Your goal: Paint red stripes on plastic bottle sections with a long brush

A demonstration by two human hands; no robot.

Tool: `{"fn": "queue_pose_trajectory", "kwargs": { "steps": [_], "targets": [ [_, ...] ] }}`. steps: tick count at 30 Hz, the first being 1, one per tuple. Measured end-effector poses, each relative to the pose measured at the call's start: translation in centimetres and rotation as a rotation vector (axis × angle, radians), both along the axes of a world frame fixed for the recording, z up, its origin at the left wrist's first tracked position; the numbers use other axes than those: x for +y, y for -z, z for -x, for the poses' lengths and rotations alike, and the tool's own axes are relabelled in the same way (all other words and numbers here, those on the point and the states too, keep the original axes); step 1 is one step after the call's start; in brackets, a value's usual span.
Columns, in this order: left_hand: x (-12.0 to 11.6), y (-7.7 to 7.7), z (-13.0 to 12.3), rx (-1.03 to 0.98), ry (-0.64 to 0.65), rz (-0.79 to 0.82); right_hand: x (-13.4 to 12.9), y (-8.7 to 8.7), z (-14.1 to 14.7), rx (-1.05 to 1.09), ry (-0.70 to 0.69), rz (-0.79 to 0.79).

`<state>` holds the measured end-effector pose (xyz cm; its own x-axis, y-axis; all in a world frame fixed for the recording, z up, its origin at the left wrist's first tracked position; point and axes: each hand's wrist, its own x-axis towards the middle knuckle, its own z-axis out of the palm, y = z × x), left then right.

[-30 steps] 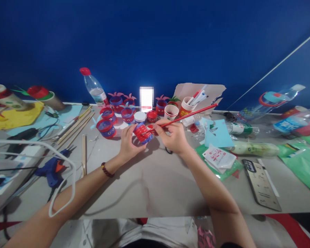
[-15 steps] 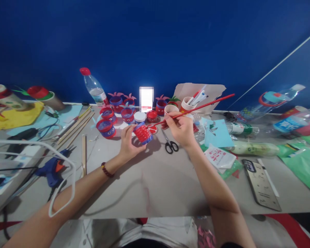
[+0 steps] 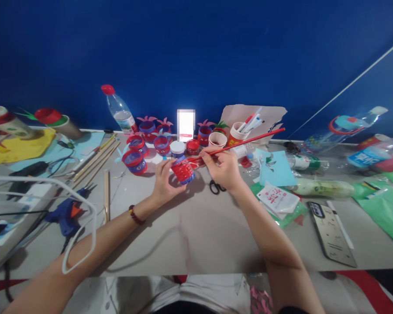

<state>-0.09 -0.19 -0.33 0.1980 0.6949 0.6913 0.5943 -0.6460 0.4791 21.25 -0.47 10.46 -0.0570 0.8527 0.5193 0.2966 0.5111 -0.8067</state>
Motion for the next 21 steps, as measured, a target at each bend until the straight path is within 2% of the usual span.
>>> {"fn": "queue_pose_trajectory", "kwargs": {
  "steps": [11, 16, 21],
  "targets": [
    [0.3, -0.2, -0.1, -0.033, -0.029, -0.006, 1.2, -0.3, -0.9, 0.179, 0.048, 0.085],
    [0.1, -0.5, -0.1, 0.016, -0.027, 0.035, 0.5, 0.3, -0.1, 0.196, -0.042, 0.158],
    [0.1, -0.4, -0.1, 0.037, -0.029, 0.028, 0.0, 0.9, 0.9, 0.137, -0.080, 0.139]
  ]
}}
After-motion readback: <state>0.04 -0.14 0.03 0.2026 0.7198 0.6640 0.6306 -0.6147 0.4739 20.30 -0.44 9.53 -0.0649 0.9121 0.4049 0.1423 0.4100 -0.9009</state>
